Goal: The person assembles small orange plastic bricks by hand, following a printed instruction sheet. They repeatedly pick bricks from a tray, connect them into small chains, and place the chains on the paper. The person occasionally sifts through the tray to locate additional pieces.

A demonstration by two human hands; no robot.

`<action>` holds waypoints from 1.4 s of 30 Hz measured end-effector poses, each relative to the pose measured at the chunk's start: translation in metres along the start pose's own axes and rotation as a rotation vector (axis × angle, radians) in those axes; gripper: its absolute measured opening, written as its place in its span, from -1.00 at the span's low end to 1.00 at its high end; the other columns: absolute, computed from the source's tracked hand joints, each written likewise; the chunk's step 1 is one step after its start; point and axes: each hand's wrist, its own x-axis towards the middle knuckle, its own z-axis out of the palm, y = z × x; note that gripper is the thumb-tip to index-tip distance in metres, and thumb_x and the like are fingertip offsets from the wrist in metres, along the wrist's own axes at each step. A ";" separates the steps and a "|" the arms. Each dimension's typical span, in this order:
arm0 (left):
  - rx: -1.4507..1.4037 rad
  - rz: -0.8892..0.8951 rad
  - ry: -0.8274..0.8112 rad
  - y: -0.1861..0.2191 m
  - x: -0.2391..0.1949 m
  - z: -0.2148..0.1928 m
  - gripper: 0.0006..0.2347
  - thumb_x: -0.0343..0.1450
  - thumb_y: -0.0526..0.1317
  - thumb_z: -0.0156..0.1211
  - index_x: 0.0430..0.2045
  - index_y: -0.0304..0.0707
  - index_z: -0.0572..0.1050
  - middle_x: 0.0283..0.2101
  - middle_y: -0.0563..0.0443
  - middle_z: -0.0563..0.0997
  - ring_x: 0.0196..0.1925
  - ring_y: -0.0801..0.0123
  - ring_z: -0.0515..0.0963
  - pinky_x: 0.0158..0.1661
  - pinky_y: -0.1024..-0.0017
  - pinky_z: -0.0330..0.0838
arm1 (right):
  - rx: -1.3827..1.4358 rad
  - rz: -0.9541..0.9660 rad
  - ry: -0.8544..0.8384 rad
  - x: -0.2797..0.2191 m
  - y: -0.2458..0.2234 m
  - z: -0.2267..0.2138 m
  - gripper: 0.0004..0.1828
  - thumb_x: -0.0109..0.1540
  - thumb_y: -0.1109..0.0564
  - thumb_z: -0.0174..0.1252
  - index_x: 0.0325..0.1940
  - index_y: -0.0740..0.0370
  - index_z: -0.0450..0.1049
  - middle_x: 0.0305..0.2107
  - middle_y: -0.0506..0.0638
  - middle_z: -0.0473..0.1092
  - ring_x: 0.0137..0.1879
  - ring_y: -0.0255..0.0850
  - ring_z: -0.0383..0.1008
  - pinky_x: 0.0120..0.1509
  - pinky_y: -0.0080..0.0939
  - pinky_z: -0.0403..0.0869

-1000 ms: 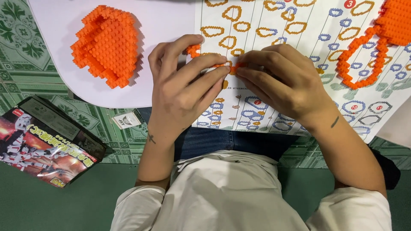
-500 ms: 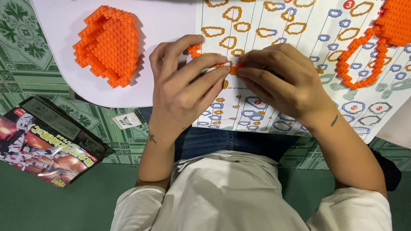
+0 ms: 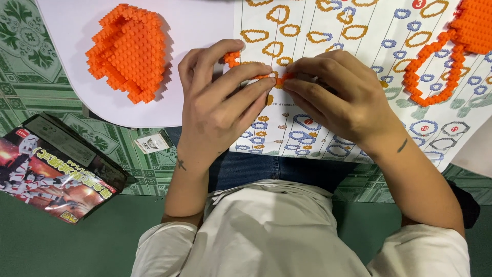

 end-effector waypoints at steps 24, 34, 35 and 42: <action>-0.014 0.011 -0.002 0.003 -0.001 -0.004 -0.92 0.30 -0.36 0.33 -0.40 -0.34 0.62 -0.20 0.07 0.55 0.08 0.15 0.30 0.07 0.12 0.03 | -0.262 0.026 -0.254 0.027 -0.028 -0.020 -0.96 0.17 0.34 0.14 -0.31 0.40 0.44 -0.16 0.10 0.30 -0.21 -0.13 0.35 -0.30 -0.21 0.38; -0.010 0.034 0.058 0.000 -0.007 0.000 -0.95 0.31 -0.36 0.32 -0.43 -0.31 0.61 -0.21 0.12 0.56 0.07 0.20 0.31 0.08 0.15 0.00 | -0.126 0.095 -0.160 0.015 -0.041 -0.025 -0.70 0.18 0.43 0.19 -0.01 0.43 0.37 0.01 0.30 0.34 -0.03 0.11 0.42 0.01 -0.01 0.42; -0.012 0.033 0.064 0.000 -0.008 0.000 -0.92 0.31 -0.36 0.32 -0.39 -0.31 0.60 -0.21 0.09 0.57 0.07 0.20 0.31 0.08 0.15 0.01 | -0.167 0.071 -0.097 0.009 -0.039 -0.021 -0.68 0.20 0.43 0.24 0.01 0.40 0.38 -0.01 0.25 0.35 -0.02 0.08 0.42 0.06 -0.01 0.43; 0.006 0.048 0.069 0.003 -0.006 0.000 -0.92 0.30 -0.40 0.33 -0.39 -0.34 0.60 -0.21 0.07 0.56 0.07 0.24 0.30 0.07 0.17 0.03 | -0.341 -0.026 -0.069 -0.001 -0.035 -0.008 -0.63 0.15 0.36 0.28 0.01 0.35 0.38 0.00 0.10 0.29 0.08 -0.03 0.35 0.07 -0.07 0.36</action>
